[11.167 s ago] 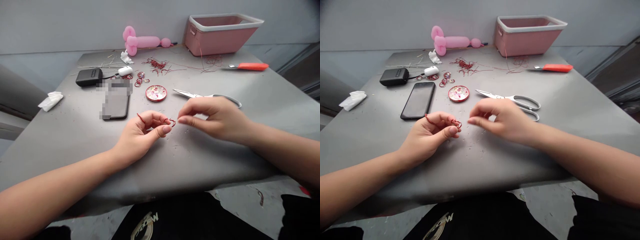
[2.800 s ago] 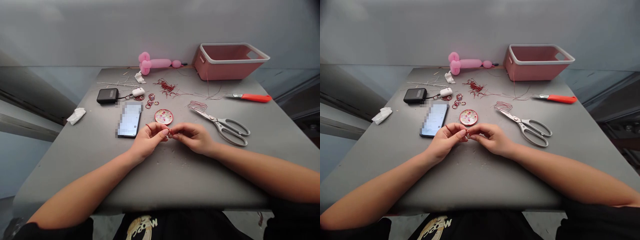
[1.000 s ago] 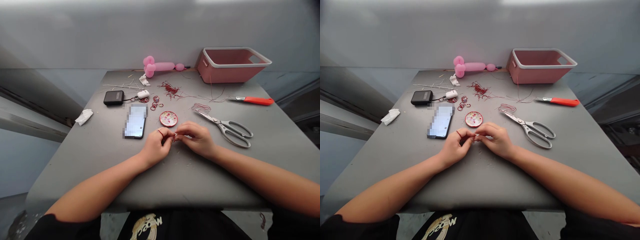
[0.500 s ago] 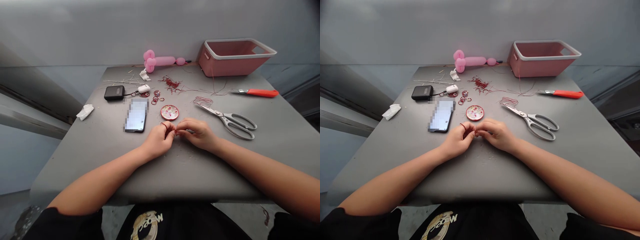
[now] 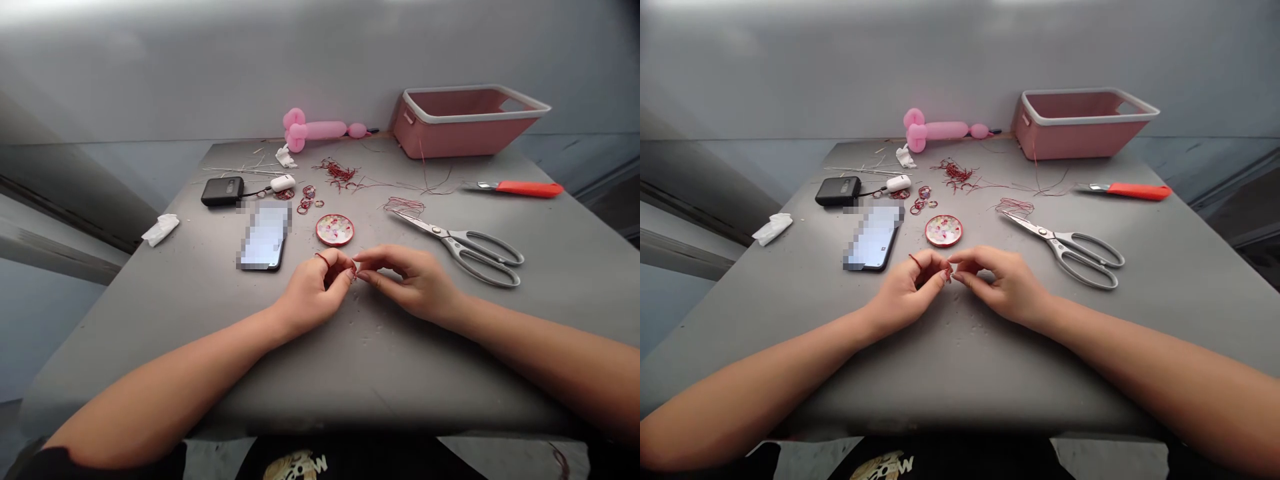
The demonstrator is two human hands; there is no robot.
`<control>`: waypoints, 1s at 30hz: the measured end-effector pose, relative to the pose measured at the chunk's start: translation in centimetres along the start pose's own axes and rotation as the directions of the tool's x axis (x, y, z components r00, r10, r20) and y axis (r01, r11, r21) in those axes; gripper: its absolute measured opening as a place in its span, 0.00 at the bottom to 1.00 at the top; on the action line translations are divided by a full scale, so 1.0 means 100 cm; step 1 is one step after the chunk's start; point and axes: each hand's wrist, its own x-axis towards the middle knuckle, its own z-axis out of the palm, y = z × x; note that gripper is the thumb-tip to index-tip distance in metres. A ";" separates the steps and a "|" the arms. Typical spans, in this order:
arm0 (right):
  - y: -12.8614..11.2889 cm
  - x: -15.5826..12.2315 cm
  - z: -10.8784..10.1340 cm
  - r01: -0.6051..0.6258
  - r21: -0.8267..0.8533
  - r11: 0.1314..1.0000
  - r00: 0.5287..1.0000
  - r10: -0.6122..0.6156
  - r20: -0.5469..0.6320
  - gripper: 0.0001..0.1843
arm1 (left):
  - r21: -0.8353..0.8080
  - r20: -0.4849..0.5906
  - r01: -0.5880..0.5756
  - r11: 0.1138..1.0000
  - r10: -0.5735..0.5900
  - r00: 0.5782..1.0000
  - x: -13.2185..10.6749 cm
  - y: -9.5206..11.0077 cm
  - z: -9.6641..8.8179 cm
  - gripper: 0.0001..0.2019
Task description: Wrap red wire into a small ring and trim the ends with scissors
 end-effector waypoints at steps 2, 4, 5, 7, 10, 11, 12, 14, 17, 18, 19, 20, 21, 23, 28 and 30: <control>-0.002 -0.002 0.001 -0.033 0.039 0.999 0.999 0.034 -0.025 0.07 | -0.014 -0.002 -0.003 1.000 0.003 1.000 0.000 0.000 0.000 0.04; -0.003 -0.005 0.002 -0.016 0.052 0.998 0.999 0.019 -0.044 0.08 | -0.001 -0.006 -0.022 1.000 0.022 1.000 0.000 0.000 0.001 0.03; -0.005 -0.006 0.003 0.010 0.044 0.999 0.999 -0.007 -0.050 0.09 | 0.013 -0.009 -0.032 0.999 0.032 0.999 -0.001 0.000 0.001 0.03; -0.008 -0.007 0.004 0.072 0.009 0.997 0.995 -0.071 -0.065 0.10 | 0.040 -0.015 -0.047 0.998 0.048 0.999 -0.001 0.000 0.002 0.03; -0.012 -0.008 0.004 0.135 -0.054 0.989 0.987 -0.139 -0.080 0.10 | 0.063 -0.004 -0.055 0.997 0.055 0.998 -0.001 -0.001 0.003 0.05; -0.013 -0.007 0.005 0.147 -0.070 0.987 0.985 -0.152 -0.080 0.09 | 0.069 0.004 -0.054 0.996 0.054 0.999 -0.001 -0.001 0.004 0.06; -0.014 -0.007 0.005 0.157 -0.082 0.984 0.984 -0.163 -0.072 0.09 | 0.076 0.011 -0.052 0.996 0.051 0.999 -0.001 -0.002 0.003 0.05; -0.014 -0.006 0.005 0.166 -0.095 0.981 0.984 -0.172 -0.049 0.09 | 0.084 0.017 -0.049 0.995 0.047 0.999 0.000 -0.002 0.003 0.05; -0.012 -0.004 0.004 0.162 -0.100 0.982 0.986 -0.166 -0.032 0.08 | 0.027 0.015 -0.032 0.999 0.032 0.999 0.000 -0.003 0.002 0.04; -0.011 -0.004 0.003 0.160 -0.100 0.982 0.986 -0.164 -0.025 0.08 | -0.016 0.012 -0.019 1.000 0.020 1.000 0.001 -0.003 0.002 0.04; -0.010 -0.003 0.002 0.161 -0.101 0.982 0.987 -0.163 -0.011 0.09 | -0.067 0.008 -0.001 0.998 0.002 1.000 0.001 -0.004 0.002 0.04; -0.009 -0.003 0.001 0.164 -0.103 0.981 0.986 -0.164 0.009 0.11 | -0.119 0.002 0.019 0.993 -0.019 1.000 0.001 -0.004 0.003 0.04; -0.009 -0.003 0.000 0.171 -0.105 0.980 0.985 -0.169 0.032 0.13 | -0.165 -0.005 0.040 0.986 -0.041 0.999 0.001 -0.004 0.004 0.05; -0.008 -0.003 -0.001 0.188 -0.111 0.976 0.981 -0.182 0.060 0.16 | -0.231 -0.017 0.074 0.970 -0.080 0.997 0.001 -0.004 0.005 0.06; -0.011 -0.002 -0.002 0.205 -0.116 0.972 0.978 -0.206 0.003 0.13 | -0.367 -0.011 0.127 0.921 -0.141 0.990 0.001 0.001 0.005 0.06; -0.012 -0.002 -0.003 0.193 -0.113 0.975 0.980 -0.197 -0.023 0.12 | -0.415 0.014 0.143 0.898 -0.151 0.988 0.001 0.004 0.004 0.06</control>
